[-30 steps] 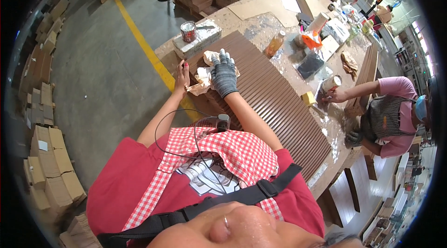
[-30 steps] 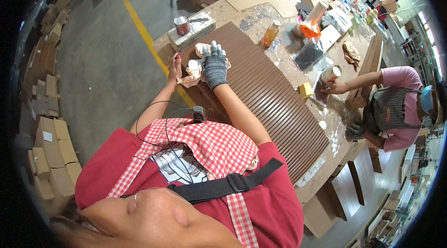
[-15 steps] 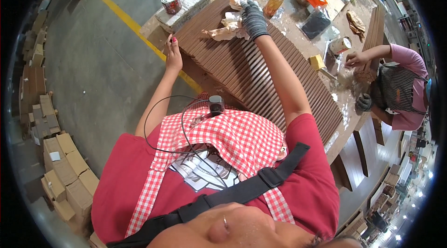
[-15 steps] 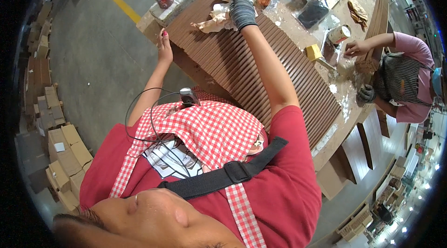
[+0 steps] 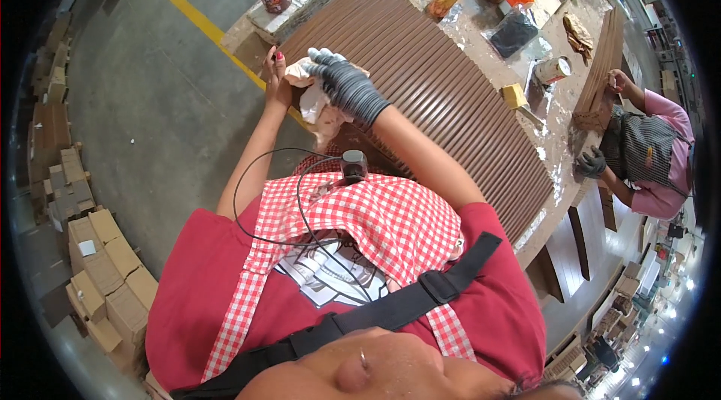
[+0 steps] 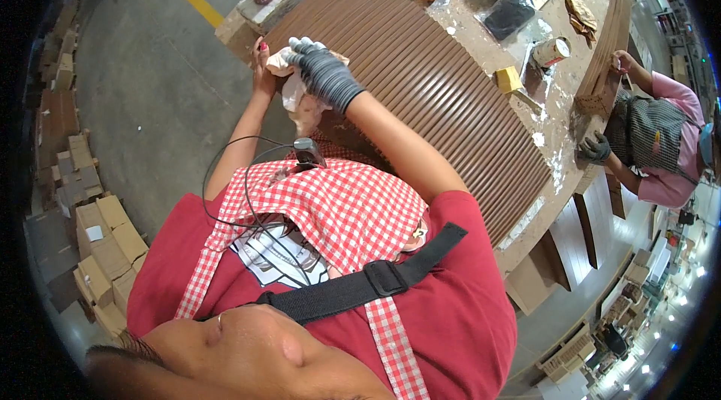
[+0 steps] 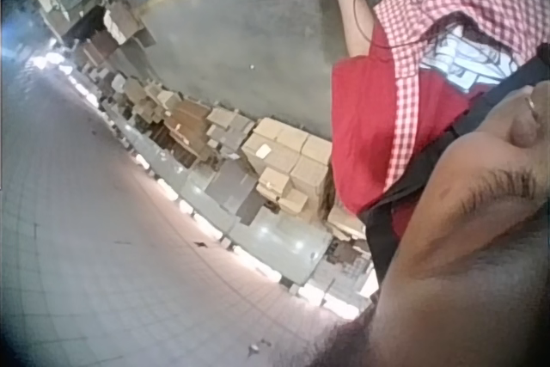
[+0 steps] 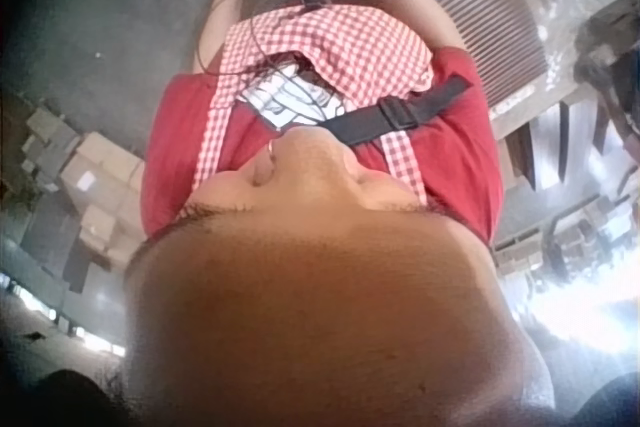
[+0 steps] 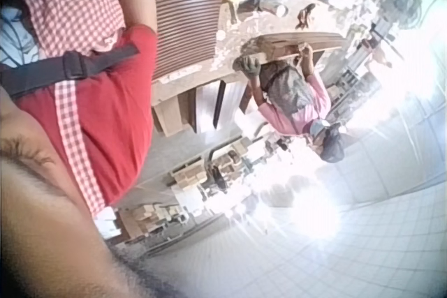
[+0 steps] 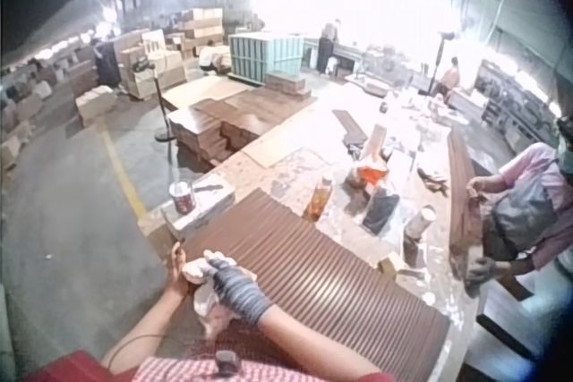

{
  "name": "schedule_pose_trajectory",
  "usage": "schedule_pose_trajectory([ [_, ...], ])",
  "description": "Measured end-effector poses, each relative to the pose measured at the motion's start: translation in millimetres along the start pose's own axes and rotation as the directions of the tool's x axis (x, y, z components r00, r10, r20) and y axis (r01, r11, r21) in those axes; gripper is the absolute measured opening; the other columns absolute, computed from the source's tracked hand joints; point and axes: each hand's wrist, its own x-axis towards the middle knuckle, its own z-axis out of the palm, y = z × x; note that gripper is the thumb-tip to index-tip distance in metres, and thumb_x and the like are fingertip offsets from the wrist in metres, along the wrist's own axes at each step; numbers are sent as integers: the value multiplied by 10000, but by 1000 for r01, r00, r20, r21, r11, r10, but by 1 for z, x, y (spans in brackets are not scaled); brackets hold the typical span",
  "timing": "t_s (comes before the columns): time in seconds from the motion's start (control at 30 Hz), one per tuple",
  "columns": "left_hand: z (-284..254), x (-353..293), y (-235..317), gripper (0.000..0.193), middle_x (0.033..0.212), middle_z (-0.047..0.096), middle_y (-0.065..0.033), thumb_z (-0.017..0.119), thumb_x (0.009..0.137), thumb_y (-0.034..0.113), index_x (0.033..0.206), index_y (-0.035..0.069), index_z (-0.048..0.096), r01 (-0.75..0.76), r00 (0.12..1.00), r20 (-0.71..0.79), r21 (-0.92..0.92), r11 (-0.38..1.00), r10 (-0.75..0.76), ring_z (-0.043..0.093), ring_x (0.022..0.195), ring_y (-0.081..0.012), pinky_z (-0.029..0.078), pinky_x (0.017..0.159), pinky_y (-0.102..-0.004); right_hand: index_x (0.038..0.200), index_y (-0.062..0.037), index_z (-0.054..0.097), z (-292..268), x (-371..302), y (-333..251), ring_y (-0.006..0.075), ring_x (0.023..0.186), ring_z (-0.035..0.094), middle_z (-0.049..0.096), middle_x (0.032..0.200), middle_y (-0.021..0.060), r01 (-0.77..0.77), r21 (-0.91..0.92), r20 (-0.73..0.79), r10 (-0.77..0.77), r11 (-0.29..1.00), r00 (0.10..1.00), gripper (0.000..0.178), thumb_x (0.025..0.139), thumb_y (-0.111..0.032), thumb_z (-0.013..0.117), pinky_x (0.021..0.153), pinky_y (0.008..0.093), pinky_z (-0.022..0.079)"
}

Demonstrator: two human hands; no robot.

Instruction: The person applies finish to a grooved wooden panel using a sponge and wipes it with a cloth. They then take a wooden board, wipe it with the cloth, and scrape its surface using a hand tool.

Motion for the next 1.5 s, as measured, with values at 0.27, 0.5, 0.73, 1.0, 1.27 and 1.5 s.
schedule_pose_trajectory([
  [0.27, 1, 0, 9, 622, 1399, 328, -196, 248, 974, 530, 1388, 70, 307, 45, 998, 29, 81, 996, -48, 340, 1296, -344, 281, 1062, -410, 1279, -156, 513, -69, 45, 139, 248, 1120, 556, 533, 1278, 153, -409, 287, -358, 493, 866, 793, 399, 884, -114, 548, 987, 390, 456],
  [0.5, 4, 2, -20, 604, 1403, 319, -182, 262, 982, 505, 1396, 66, 299, 49, 999, 14, -5, 999, -49, 339, 1296, -329, 282, 1063, -397, 1413, -207, 358, -40, 52, 113, 389, 1389, 170, 208, 1507, 178, -473, -294, -344, 370, 831, 863, 570, 895, -387, 510, 1143, 479, 89],
  [0.73, 0, 4, -41, 538, 1334, 403, -154, 383, 983, 403, 1397, 67, 312, -546, 808, -71, 279, 790, 584, 413, 1232, -281, 336, 1032, -381, 1390, -191, 383, -1, 33, -3, 350, 1382, 206, 221, 1501, 147, -187, -240, -37, 184, 952, 982, 774, 700, -292, 719, 1141, 460, 144],
  [1.0, -5, 2, -30, 522, 1354, 363, -175, 391, 976, 377, 1401, 84, 314, 83, 994, 90, -202, 976, -66, 387, 1244, -309, 332, 1027, -409, 1271, -141, 528, -4, 20, -17, 294, 1338, 328, 352, 1448, 114, -64, -6, -65, 63, 998, 996, 420, 851, -112, 515, 1116, 398, 251],
  [1.27, -7, 2, -11, 610, 1381, 340, -191, 265, 977, 518, 1394, 76, 313, -48, 999, 10, 64, 997, 47, 315, 1293, -338, 246, 1077, -417, 1353, -219, 453, -60, 29, 104, 389, 1367, 243, 301, 1465, 202, -526, -304, -371, 410, 794, 833, 448, 912, -290, 493, 1127, 457, 194],
  [1.5, -2, 7, -23, 632, 1365, 365, -178, 277, 970, 535, 1382, 57, 330, -57, 998, -5, 68, 996, 58, 344, 1274, -325, 253, 1072, -407, 1347, -218, 473, -51, 29, 110, 362, 1375, 234, 260, 1482, 204, -510, -227, -418, 390, 829, 821, 442, 915, -308, 508, 1135, 450, 145],
])
